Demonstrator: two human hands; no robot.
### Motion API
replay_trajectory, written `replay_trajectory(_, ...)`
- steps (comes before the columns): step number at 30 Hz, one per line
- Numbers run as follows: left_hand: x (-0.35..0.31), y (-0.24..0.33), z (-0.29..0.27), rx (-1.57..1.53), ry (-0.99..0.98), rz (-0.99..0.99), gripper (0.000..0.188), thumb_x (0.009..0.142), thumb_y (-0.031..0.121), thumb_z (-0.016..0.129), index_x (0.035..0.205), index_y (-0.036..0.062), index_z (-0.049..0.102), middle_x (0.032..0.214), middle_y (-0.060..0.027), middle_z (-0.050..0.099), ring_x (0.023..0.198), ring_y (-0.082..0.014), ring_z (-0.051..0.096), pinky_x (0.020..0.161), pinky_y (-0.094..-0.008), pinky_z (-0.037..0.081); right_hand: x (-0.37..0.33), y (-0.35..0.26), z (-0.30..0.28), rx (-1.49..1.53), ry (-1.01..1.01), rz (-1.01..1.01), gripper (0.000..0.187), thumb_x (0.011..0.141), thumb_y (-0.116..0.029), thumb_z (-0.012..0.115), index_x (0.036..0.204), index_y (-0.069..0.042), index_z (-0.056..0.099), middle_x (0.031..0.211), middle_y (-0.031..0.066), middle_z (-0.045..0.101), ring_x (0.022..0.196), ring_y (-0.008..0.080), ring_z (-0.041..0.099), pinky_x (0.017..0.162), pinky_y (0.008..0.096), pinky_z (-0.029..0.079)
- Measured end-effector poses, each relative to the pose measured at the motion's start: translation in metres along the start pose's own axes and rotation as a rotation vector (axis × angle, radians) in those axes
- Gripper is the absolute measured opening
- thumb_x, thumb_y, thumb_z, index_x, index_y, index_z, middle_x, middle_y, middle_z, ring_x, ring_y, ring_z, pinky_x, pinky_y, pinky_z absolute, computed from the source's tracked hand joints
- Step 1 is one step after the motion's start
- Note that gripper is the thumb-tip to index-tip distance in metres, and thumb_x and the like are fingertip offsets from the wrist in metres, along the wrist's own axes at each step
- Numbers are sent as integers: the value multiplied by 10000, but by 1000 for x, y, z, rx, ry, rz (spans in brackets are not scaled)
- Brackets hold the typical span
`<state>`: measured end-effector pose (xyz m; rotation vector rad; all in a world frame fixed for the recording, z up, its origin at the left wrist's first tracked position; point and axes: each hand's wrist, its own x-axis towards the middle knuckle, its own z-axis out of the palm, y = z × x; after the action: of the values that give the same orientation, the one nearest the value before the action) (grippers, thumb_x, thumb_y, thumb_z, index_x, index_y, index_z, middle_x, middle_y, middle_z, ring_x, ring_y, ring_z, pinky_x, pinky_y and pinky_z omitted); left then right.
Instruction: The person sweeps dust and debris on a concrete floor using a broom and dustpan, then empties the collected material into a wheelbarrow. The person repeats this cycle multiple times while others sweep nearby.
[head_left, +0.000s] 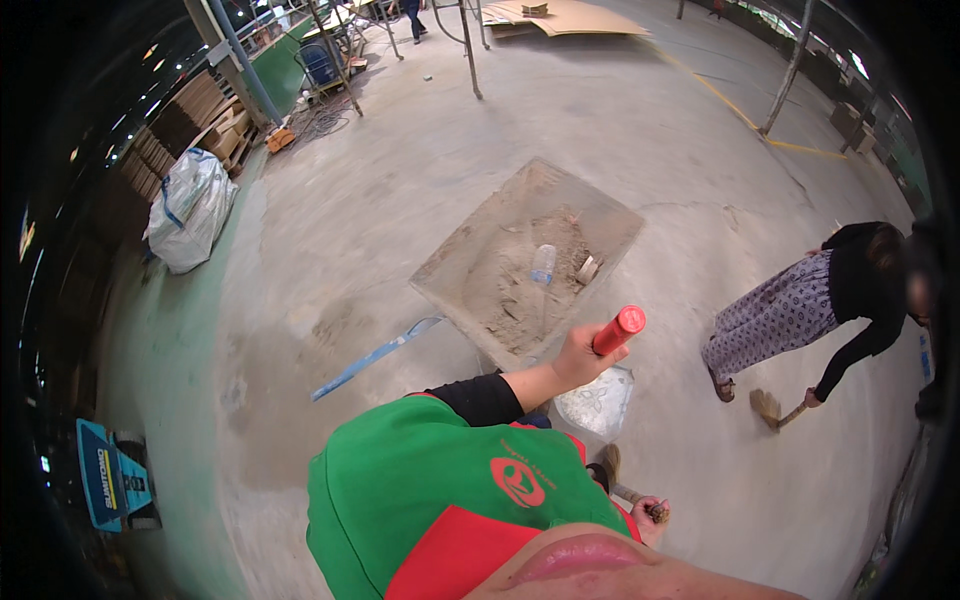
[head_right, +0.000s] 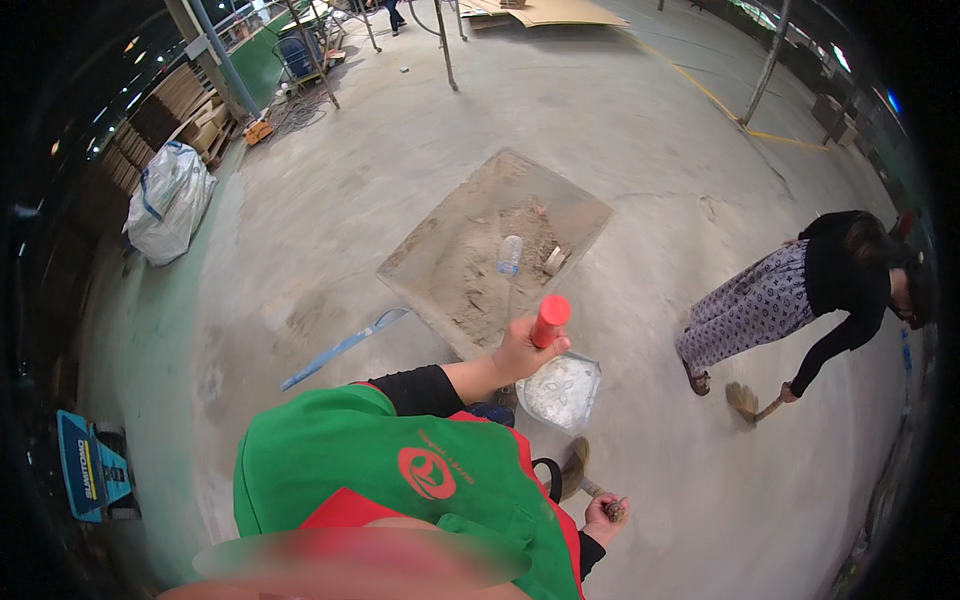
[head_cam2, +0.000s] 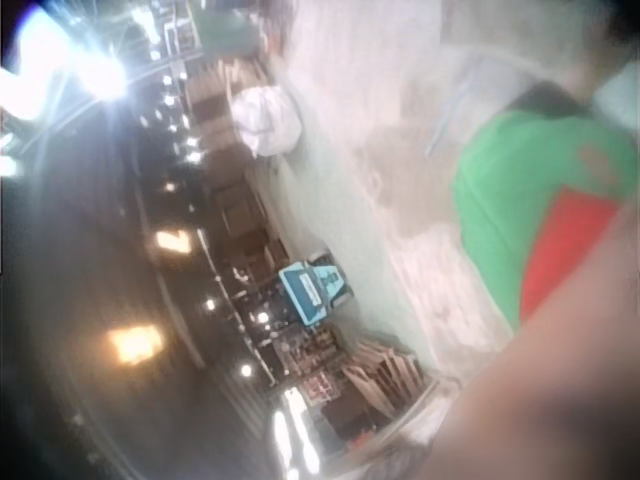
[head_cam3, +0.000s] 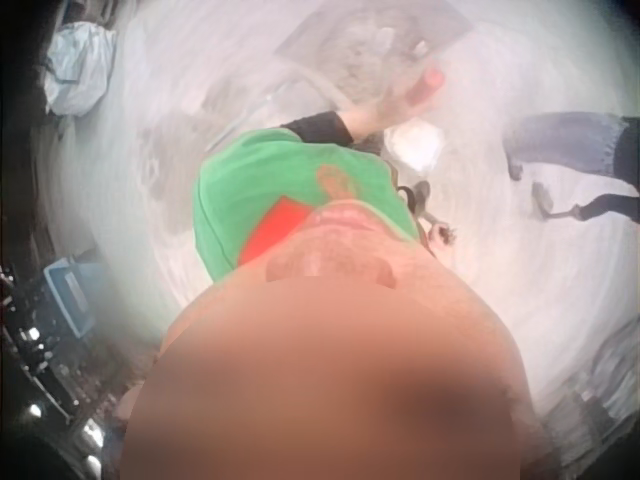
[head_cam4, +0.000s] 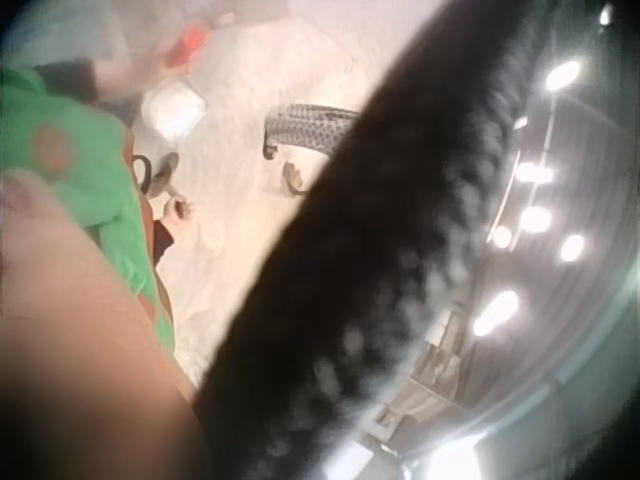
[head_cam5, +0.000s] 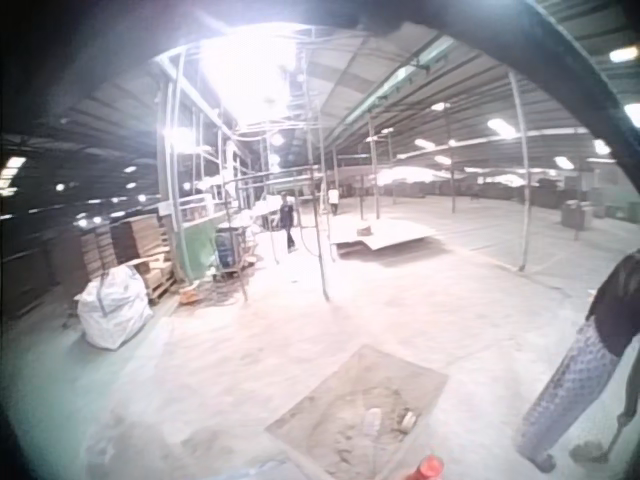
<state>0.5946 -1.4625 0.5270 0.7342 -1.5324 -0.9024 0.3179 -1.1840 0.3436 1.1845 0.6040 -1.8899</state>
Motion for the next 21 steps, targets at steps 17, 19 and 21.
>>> replay_trajectory(17,-17,7,-12,113,63,-32,196,727,152,725,805,25,598,666,-92,580,579,-171,554,550,-288,441,1,35,2,-175,-67,14,230,682,-75,675,770,-55,463,645,50,499,567,183,523,507,259,467)
replay_trajectory(19,-17,10,-15,131,56,-11,200,718,144,728,806,21,597,679,-100,587,589,-193,569,551,-293,445,4,37,3,-189,-59,27,234,672,-72,683,773,-62,472,649,48,506,567,184,526,508,260,471)
replay_trajectory(21,-15,10,-17,141,70,18,192,732,148,719,787,24,584,665,-83,569,584,-173,544,544,-285,434,7,40,5,-199,-63,18,239,663,-70,689,779,-69,480,652,44,508,564,186,526,505,261,469)
